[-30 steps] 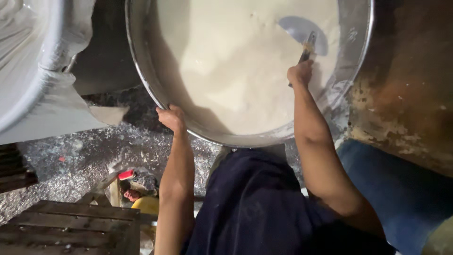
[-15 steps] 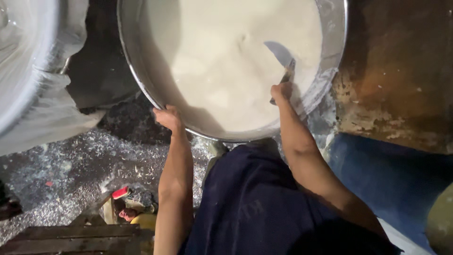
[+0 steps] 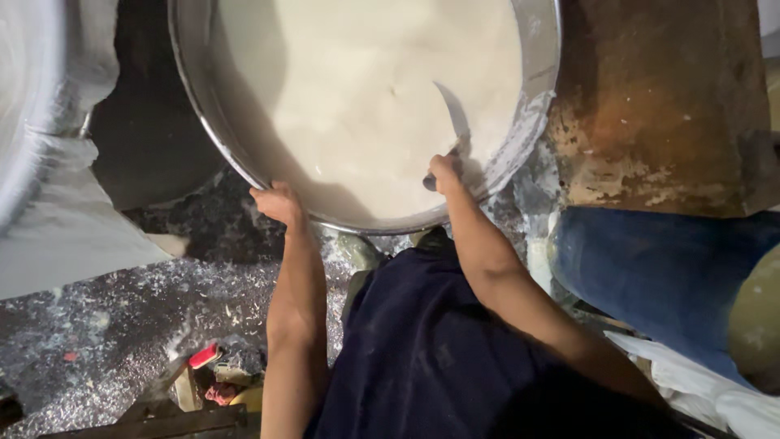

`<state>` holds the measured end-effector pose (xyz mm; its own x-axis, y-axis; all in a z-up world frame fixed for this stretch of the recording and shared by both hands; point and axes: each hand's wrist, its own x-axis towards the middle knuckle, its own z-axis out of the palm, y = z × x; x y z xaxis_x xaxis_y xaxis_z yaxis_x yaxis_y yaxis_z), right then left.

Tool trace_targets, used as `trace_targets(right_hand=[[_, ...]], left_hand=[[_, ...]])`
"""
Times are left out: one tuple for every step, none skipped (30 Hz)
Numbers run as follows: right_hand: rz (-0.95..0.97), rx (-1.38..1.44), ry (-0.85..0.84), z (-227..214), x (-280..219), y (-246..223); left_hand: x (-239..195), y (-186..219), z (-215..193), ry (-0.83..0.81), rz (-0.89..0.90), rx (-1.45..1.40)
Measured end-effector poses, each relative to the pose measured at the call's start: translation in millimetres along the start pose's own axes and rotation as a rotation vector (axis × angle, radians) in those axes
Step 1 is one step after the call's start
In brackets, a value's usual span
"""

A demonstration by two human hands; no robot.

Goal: The person scoops a white liquid from a large metal basin into a blue bucket using a ladle, then stirs the contents of the basin. The person repeats this process of scooping and stirring multiple times.

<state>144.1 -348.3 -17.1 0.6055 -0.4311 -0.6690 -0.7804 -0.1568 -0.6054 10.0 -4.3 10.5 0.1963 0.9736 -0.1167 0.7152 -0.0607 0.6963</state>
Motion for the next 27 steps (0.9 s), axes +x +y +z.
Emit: trace_targets(right_hand=[[0.02,0.051,-0.027,3,-2,2],[0.04,0.103,-0.055,6,-5,4],[0.057,0.115,-0.06,10,-8,6],[0.074,0.126,-0.067,13,-10,8],[0.09,0.137,-0.074,15,-12,9],[0.113,0.13,-0.091,17,-14,10],[0.136,0.124,-0.108,19,-16,11],[0.158,0.117,-0.127,23,-17,11],[0.155,0.136,-0.174,27,-19,11],[0.153,0.155,-0.222,32,-21,11],[0.151,0.174,-0.27,37,-23,11],[0.135,0.179,-0.267,41,-24,9],[0.118,0.185,-0.264,46,-24,7],[0.101,0.19,-0.261,51,-24,5],[0.103,0.2,-0.274,56,-24,1],[0.106,0.208,-0.287,62,-23,-2],[0.109,0.217,-0.299,67,-22,-5],[0.101,0.148,-0.298,73,-21,-9],[0.101,0.112,-0.299,79,-21,-13],[0.097,0.092,-0.304,85,-20,-16],[0.092,0.083,-0.309,92,-19,-21],[0.083,0.082,-0.317,97,-18,-24],[0.082,0.081,-0.323,103,-16,-28],[0.072,0.071,-0.329,110,-15,-32],[0.067,0.047,-0.333,115,-14,-35],[0.039,-0.005,-0.292,122,-13,-39],[0.015,-0.054,-0.282,128,-13,-42]], left_hand=[[0,0,0,0.0,0.008,-0.014],[1,1,-1,0.002,0.016,-0.027],[2,1,-1,0.002,0.013,-0.011],[2,1,0,0.003,0.01,0.005],[2,2,1,0.005,0.006,0.021],[1,2,1,0.005,-0.001,0.028],[0,3,1,0.006,-0.009,0.035],[0,4,0,0.008,-0.017,0.042],[0,4,0,0.012,-0.02,0.043],[0,4,0,0.016,-0.023,0.047],[1,4,0,0.021,-0.027,0.05],[1,4,0,0.02,-0.031,0.048],[1,5,0,0.019,-0.036,0.047],[1,5,1,0.019,-0.041,0.045],[1,5,1,0.018,-0.026,0.043],[1,4,1,0.017,-0.013,0.042],[1,4,1,0.017,0.001,0.041],[2,4,0,0.017,-0.012,0.04],[2,4,0,0.017,-0.024,0.039],[2,4,0,0.017,-0.039,0.039],[2,3,0,0.02,-0.033,0.046],[1,3,0,0.022,-0.029,0.053],[0,3,1,0.024,-0.025,0.06],[0,2,1,0.018,-0.029,0.055],[0,1,1,0.012,-0.034,0.05],[0,1,0,0.009,-0.038,0.044],[1,1,0,0.016,-0.04,0.058]])
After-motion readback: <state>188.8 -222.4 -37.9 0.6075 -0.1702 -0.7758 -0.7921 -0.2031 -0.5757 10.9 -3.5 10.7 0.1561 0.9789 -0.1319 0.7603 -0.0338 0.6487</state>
